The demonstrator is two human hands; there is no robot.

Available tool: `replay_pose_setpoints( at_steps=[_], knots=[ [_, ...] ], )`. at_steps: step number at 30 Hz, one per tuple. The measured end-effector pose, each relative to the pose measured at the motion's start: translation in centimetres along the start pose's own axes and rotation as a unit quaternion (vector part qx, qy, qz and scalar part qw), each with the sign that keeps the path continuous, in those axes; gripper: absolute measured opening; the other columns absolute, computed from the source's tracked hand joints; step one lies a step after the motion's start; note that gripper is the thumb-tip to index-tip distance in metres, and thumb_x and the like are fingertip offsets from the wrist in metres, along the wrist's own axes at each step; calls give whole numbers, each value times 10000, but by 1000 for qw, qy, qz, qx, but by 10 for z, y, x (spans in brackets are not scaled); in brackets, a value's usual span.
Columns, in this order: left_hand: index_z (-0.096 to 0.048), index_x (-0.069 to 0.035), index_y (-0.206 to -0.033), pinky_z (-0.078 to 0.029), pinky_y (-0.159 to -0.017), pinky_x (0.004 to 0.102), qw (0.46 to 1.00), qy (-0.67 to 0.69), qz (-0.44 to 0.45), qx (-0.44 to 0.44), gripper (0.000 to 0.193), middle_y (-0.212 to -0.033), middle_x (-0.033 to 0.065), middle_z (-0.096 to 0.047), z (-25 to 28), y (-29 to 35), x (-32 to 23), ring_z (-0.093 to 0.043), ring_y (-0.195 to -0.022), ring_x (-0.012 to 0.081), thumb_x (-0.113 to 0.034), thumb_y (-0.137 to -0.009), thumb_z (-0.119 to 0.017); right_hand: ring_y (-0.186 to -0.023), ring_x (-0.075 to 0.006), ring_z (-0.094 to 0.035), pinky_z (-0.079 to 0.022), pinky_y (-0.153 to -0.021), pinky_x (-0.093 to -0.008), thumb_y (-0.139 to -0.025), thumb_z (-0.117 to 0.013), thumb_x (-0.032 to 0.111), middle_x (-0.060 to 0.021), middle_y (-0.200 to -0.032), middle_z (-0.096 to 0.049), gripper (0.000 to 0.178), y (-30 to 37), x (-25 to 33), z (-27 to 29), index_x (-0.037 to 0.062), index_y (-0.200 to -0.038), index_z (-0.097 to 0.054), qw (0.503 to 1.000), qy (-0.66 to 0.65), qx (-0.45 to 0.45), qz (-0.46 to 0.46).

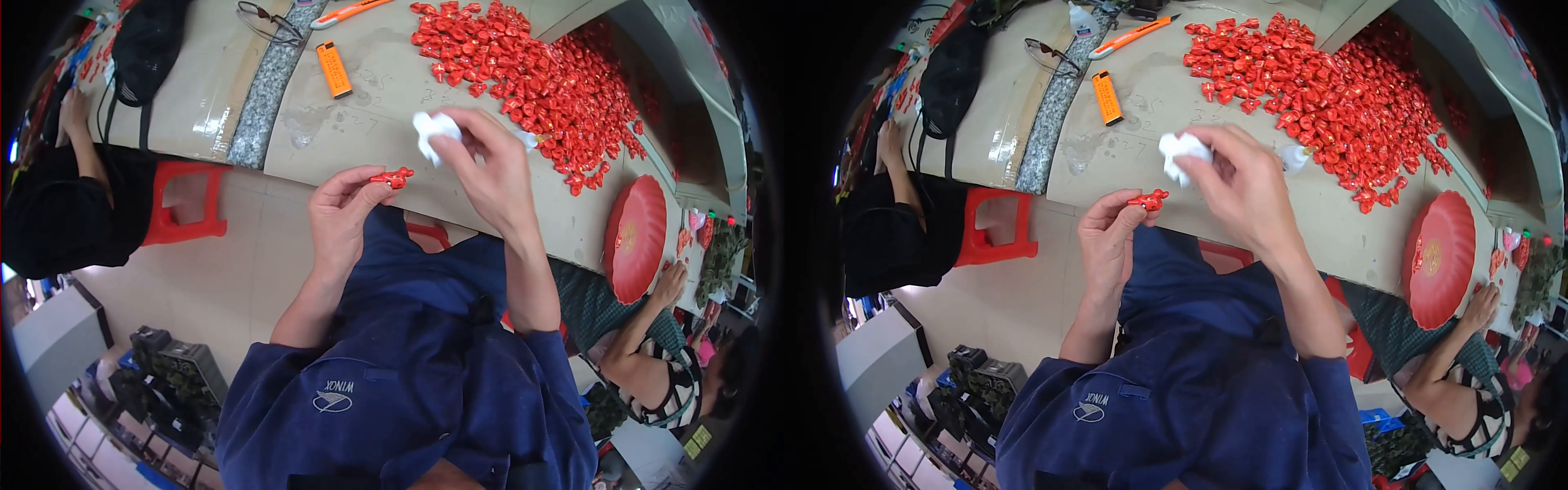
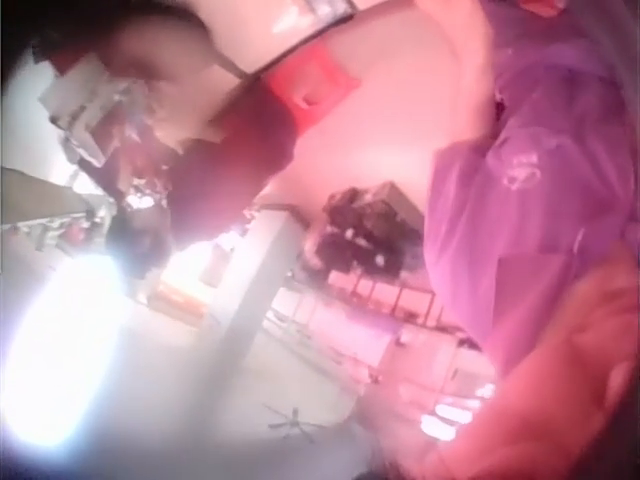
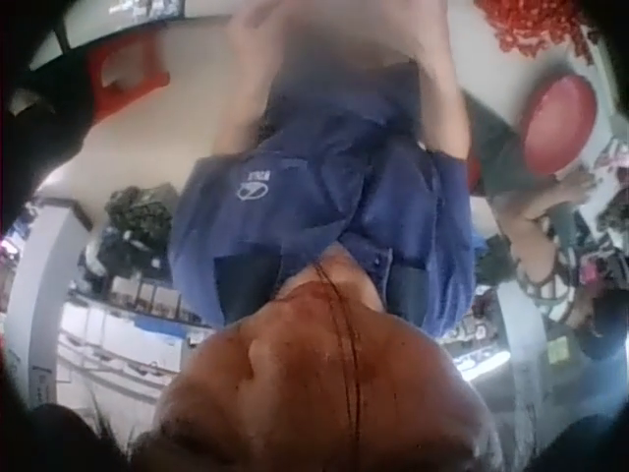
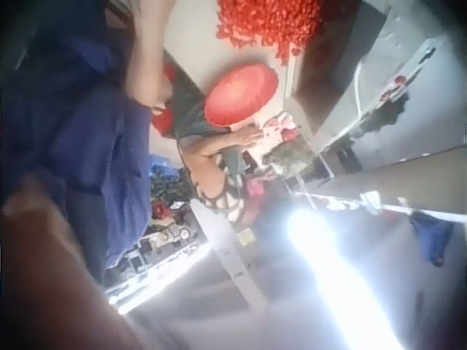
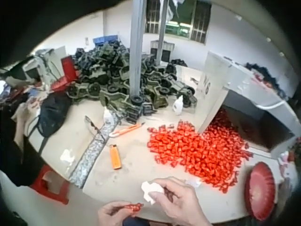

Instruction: The person applies glue from a bottle onto small plastic parts and presses them together by hand.

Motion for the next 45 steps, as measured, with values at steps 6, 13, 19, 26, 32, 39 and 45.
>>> replay_pose_setpoints(
  at_steps=[6,13,19,26,32,39,45],
  knots=[
    [-601,52,-935,-495,-674,236,999,11,14,37,183,-841,127,-625,-14,0,4,-601,-734,145,38,-753,-609,-541,-97,-531,-399,-476,-224,-743,-641,78,-77,-841,-588,213,30,1,-11,-4,-932,-590,989,-78,114,-57],
    [-623,34,-923,-494,-675,224,990,-68,-36,119,182,-845,102,-631,-24,-3,-2,-603,-736,135,45,-741,-619,-530,-50,-504,-395,-455,-213,-737,-624,71,-32,-733,-590,178,38,-15,-9,-2,-894,-582,973,-201,67,-97],
    [-616,39,-923,-493,-678,225,993,-59,27,98,183,-848,115,-624,-22,-2,6,-600,-737,132,39,-740,-622,-652,-52,-537,-443,-571,-200,-755,-601,65,-28,-729,-587,157,34,-19,-12,-22,-880,-564,965,-232,-11,-124],
    [-607,42,-891,-488,-728,246,993,31,68,87,149,-889,132,-619,-17,-4,8,-598,-787,159,67,-745,-597,-761,-156,-579,-451,-656,-274,-739,-641,83,-101,-821,-610,201,20,-26,6,-2,-917,-604,993,69,-99,-7],
    [-633,17,-848,-491,-740,253,975,-142,-124,114,155,-881,123,-614,-27,2,-11,-588,-815,163,93,-714,-611,-765,-171,-510,-415,-653,-272,-715,-661,88,-69,-880,-525,181,33,-15,15,62,-894,-650,988,32,-139,56],
    [-655,-1,-799,-503,-664,239,957,-214,-177,86,147,-850,106,-614,-30,5,-15,-594,-786,173,95,-692,-628,-674,-82,-463,-382,-584,-194,-718,-652,38,-25,-906,-489,180,48,-1,14,74,-894,-655,993,-101,-46,25],
    [-655,2,-777,-500,-648,258,936,-266,-206,103,144,-814,96,-622,-36,7,-18,-601,-762,188,98,-673,-633,-695,-59,-513,-391,-563,-166,-712,-658,15,-29,-914,-527,149,46,-14,4,34,-857,-627,973,-221,43,-45]
  ],
)
Point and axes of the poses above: each hand's wrist, its own y-axis away from the middle knuckle, its own z-axis out of the back of the hand, x = y × z, the point moved 5 cm from there along -y, towards the middle knuckle
